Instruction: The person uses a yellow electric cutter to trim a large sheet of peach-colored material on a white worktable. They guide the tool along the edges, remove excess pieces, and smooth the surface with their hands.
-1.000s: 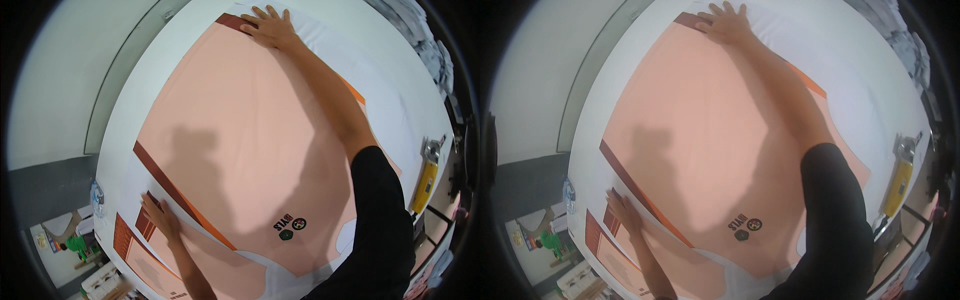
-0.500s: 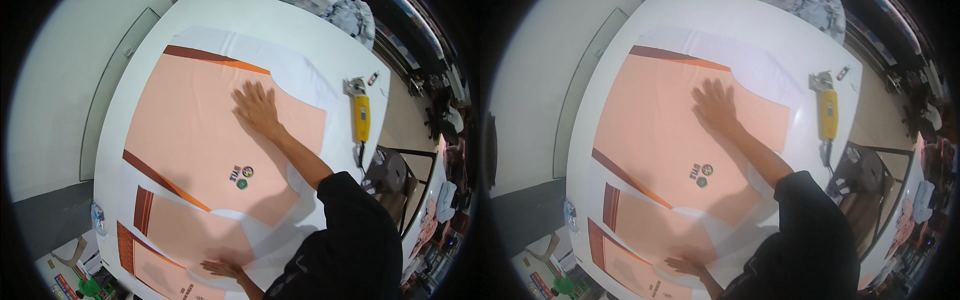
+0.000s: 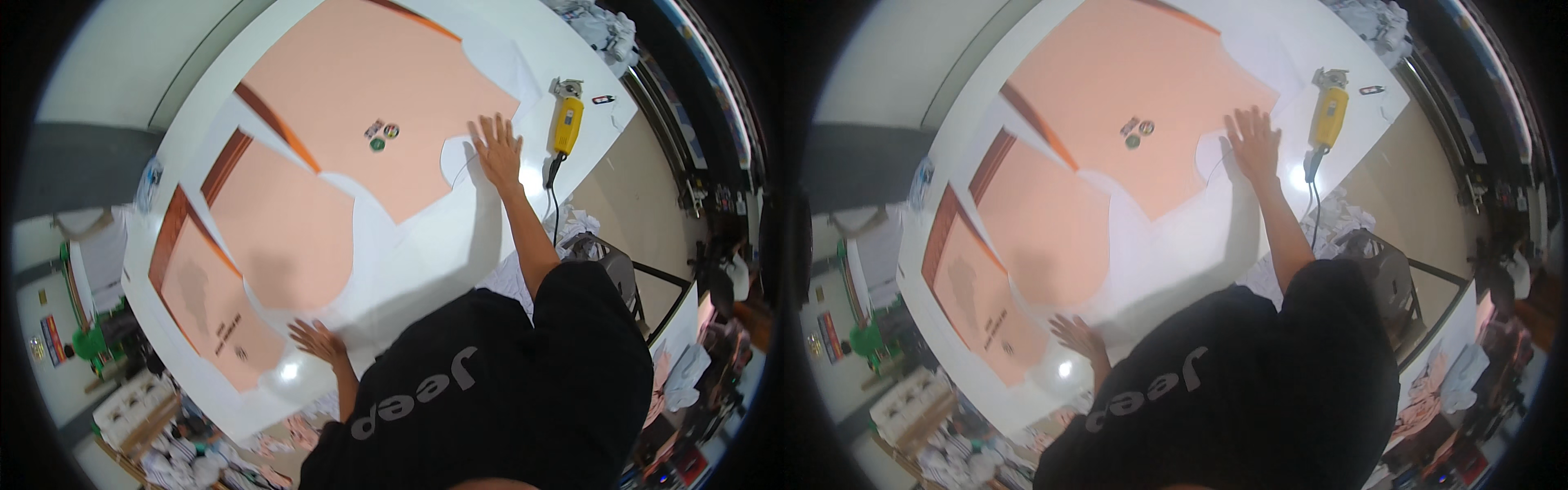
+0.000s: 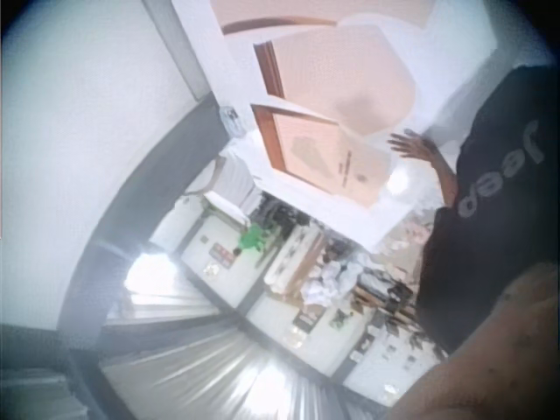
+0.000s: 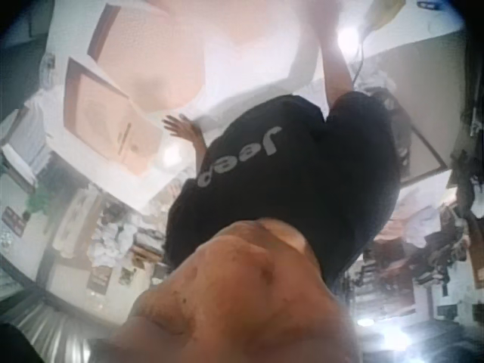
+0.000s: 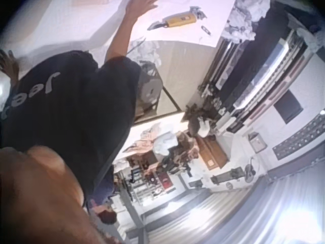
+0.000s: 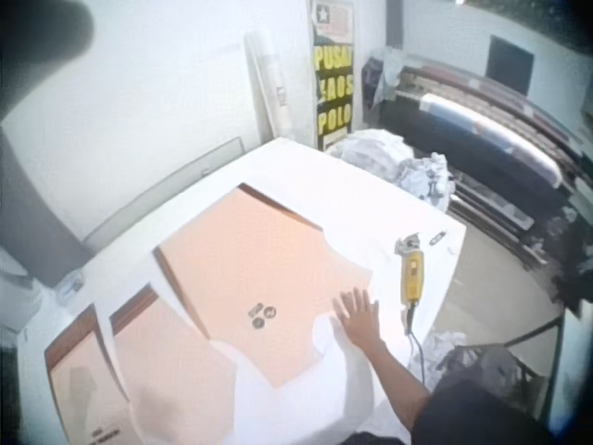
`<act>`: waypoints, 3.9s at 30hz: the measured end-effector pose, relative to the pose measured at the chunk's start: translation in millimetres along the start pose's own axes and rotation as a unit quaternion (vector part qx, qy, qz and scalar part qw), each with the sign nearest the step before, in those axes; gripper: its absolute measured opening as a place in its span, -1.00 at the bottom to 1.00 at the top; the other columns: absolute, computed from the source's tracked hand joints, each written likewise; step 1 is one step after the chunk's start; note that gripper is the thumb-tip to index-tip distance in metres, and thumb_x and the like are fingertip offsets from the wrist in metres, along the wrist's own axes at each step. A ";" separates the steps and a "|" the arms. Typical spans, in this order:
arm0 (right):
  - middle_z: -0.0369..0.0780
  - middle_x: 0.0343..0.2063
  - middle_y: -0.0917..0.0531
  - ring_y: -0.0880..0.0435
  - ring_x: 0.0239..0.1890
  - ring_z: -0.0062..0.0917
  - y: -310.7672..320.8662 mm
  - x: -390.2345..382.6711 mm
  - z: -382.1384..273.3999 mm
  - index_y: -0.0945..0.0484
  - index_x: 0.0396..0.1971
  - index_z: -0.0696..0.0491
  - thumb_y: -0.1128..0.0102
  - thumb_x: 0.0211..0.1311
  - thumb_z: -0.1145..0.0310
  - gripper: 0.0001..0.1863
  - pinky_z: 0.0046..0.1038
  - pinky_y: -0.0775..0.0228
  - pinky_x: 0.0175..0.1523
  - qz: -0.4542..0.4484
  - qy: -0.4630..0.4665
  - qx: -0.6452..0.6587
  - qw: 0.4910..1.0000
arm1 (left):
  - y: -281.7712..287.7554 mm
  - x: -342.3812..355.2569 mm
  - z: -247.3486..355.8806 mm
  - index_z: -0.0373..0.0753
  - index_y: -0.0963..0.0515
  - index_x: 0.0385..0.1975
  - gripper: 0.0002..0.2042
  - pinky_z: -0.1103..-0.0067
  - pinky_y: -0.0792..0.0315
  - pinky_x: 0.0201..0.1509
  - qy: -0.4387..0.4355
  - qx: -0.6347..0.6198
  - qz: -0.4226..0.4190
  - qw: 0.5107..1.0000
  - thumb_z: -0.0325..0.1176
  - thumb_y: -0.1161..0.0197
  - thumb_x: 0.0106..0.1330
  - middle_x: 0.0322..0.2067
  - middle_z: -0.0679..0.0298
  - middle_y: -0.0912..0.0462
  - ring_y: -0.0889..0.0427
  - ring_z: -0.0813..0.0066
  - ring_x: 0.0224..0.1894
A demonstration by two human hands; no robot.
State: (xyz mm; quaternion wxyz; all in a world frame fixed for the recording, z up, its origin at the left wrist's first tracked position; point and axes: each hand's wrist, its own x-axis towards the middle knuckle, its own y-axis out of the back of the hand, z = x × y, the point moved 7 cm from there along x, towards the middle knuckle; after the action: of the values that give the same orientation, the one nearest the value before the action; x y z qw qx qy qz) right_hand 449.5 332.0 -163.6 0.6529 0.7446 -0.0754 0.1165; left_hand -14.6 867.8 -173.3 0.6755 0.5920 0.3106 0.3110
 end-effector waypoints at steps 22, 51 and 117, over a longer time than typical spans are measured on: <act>-0.18 0.75 -0.12 -0.17 0.72 0.01 50.5 -125.1 -84.3 -0.07 0.76 -0.41 0.17 0.71 -0.30 -0.24 0.61 -0.09 0.52 -0.147 0.104 -0.156 0.971 | 71.7 33.6 -241.2 -0.29 -0.15 0.70 -0.28 -0.19 0.15 0.75 0.083 -0.077 0.131 0.985 0.08 0.03 0.75 0.73 -0.05 -0.08 0.01 -0.12 0.77; -0.14 0.77 -0.02 0.01 0.78 -0.12 77.9 -245.6 -179.3 0.00 0.78 -0.37 0.21 0.78 -0.17 -0.28 0.57 0.15 0.61 -0.295 0.014 -0.172 0.940 | 45.5 203.5 -688.7 0.56 0.12 0.75 -0.10 -0.78 0.27 0.40 0.395 0.222 -0.211 0.866 0.44 -0.16 0.49 0.80 0.14 0.26 0.26 -0.39 0.76; 0.01 0.13 -0.71 -0.72 0.18 -0.02 181.1 -64.7 226.7 -0.45 0.60 -0.28 -0.46 0.15 0.48 -0.06 -0.14 -0.55 0.35 -0.259 -0.044 0.243 0.934 | 36.0 -53.3 326.2 -0.32 -0.42 0.51 -0.48 -0.19 0.08 0.68 -0.296 -0.156 0.031 0.942 -0.15 -0.09 0.72 0.61 -0.06 -0.32 -0.15 -0.17 0.69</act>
State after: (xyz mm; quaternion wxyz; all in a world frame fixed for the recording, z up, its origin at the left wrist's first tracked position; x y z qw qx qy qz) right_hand 356.4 80.3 -35.5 0.4554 0.8787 0.1221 -0.0748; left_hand 207.8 631.7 -100.2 0.8110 0.5537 0.0256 0.1872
